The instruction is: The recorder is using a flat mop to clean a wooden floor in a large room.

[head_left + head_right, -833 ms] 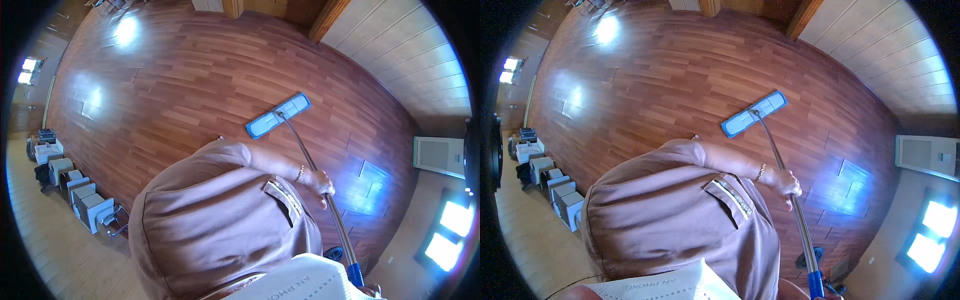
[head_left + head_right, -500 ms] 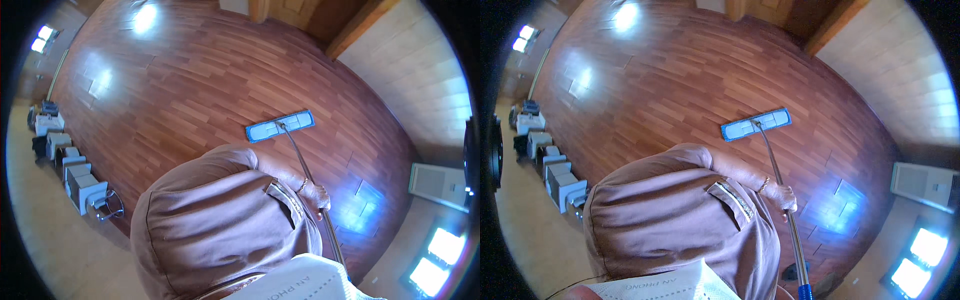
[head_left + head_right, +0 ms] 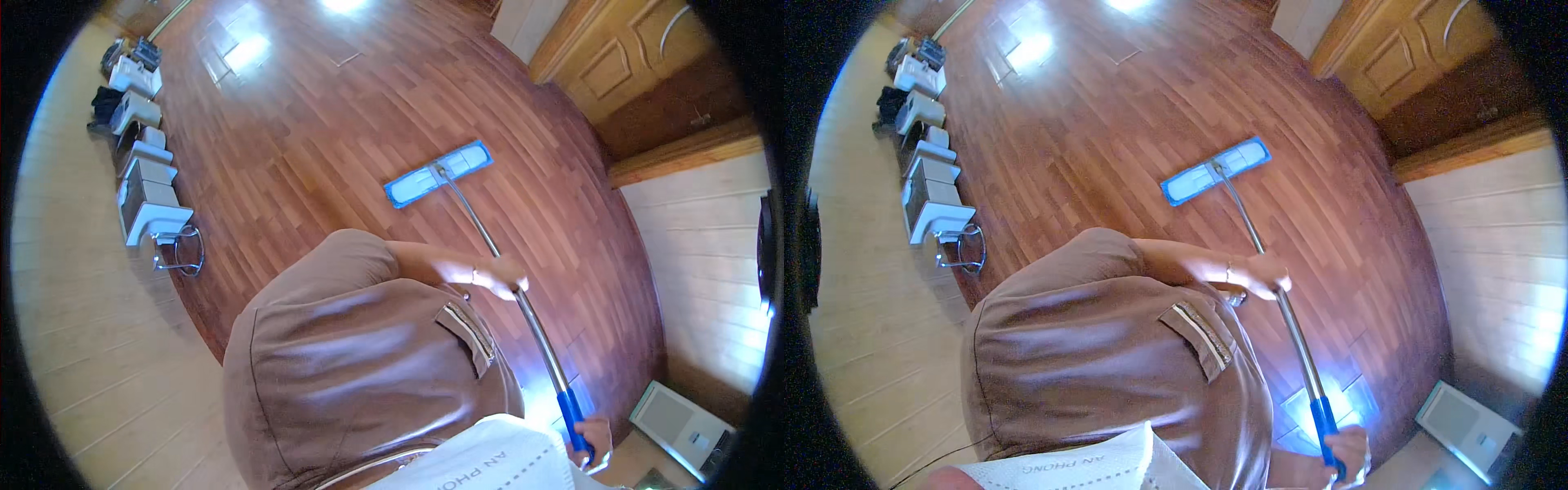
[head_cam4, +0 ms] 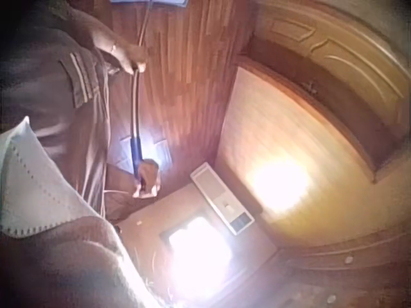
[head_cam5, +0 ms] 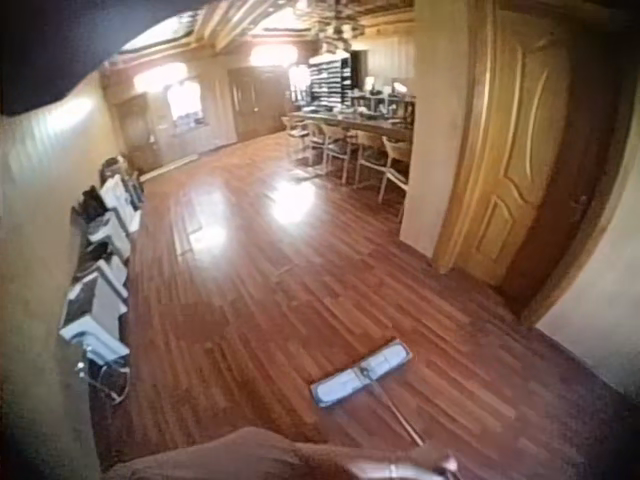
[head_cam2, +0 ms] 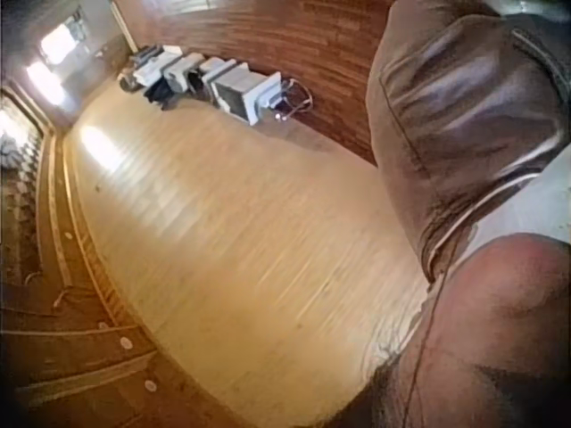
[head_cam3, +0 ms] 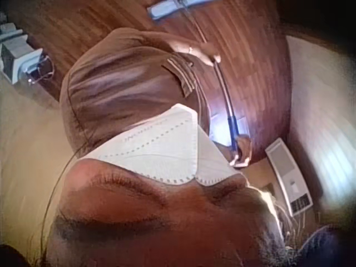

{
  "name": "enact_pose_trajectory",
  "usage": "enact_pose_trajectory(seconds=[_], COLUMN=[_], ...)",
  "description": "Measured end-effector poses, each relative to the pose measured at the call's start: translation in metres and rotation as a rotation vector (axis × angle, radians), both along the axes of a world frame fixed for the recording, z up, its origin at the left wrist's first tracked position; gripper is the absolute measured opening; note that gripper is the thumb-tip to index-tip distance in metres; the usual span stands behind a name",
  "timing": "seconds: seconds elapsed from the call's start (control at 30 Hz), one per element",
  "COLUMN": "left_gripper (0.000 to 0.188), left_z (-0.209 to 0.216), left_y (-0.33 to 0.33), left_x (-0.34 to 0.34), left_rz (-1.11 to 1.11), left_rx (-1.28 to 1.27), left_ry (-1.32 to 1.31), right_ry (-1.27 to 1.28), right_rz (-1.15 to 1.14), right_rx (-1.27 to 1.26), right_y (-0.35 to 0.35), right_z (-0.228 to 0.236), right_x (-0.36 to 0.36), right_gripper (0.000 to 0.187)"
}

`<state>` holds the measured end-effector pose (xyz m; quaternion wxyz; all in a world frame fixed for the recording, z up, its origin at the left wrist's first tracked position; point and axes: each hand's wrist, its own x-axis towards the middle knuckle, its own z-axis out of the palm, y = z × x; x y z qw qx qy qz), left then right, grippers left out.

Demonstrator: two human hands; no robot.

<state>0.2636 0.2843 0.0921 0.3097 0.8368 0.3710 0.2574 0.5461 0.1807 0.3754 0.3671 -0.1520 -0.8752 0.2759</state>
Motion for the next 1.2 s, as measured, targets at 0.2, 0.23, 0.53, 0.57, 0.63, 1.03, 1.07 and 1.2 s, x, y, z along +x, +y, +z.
enact_pose_trajectory(seconds=[0.2, 0.23, 0.53, 0.57, 0.63, 1.03, 1.07, 1.2], left_gripper=[0.009, 0.009, 0.008, 0.009, 0.01, 0.01, 0.01, 0.013], left_z=[-0.039, -0.042, -0.112, -0.121, -0.125, -0.134, -0.135, -0.135], left_y=[-0.001, -0.001, -0.021, -0.028, -0.044, -0.112, -0.119, -0.15], left_x=[-0.107, -0.126, -0.264, -0.276, -0.296, -0.317, -0.313, -0.304], left_rz=[0.333, 0.358, 0.883, 0.939, 1.005, 1.399, 1.404, 1.476], left_rx=[-0.033, -0.049, -0.009, 0.022, -0.045, -0.3, -0.291, -0.237], left_ry=[0.151, 0.202, 0.142, 0.161, 0.117, 0.184, 0.185, 0.17], right_ry=[0.066, 0.026, -0.28, -0.289, -0.405, -0.393, -0.394, -0.448], right_rz=[-0.178, -0.191, 0.059, 0.072, 0.257, 0.57, 0.59, 0.662], right_rx=[-0.18, -0.235, -0.494, -0.489, -0.447, -0.43, -0.45, -0.513], right_y=[0.013, 0.014, 0.042, 0.043, 0.046, 0.075, 0.078, 0.081], right_z=[-0.046, -0.049, -0.093, -0.098, -0.108, -0.129, -0.129, -0.116], right_x=[-0.106, -0.12, -0.244, -0.256, -0.275, -0.306, -0.306, -0.309], right_gripper=[0.033, 0.029, 0.011, 0.011, 0.011, 0.014, 0.015, 0.015])
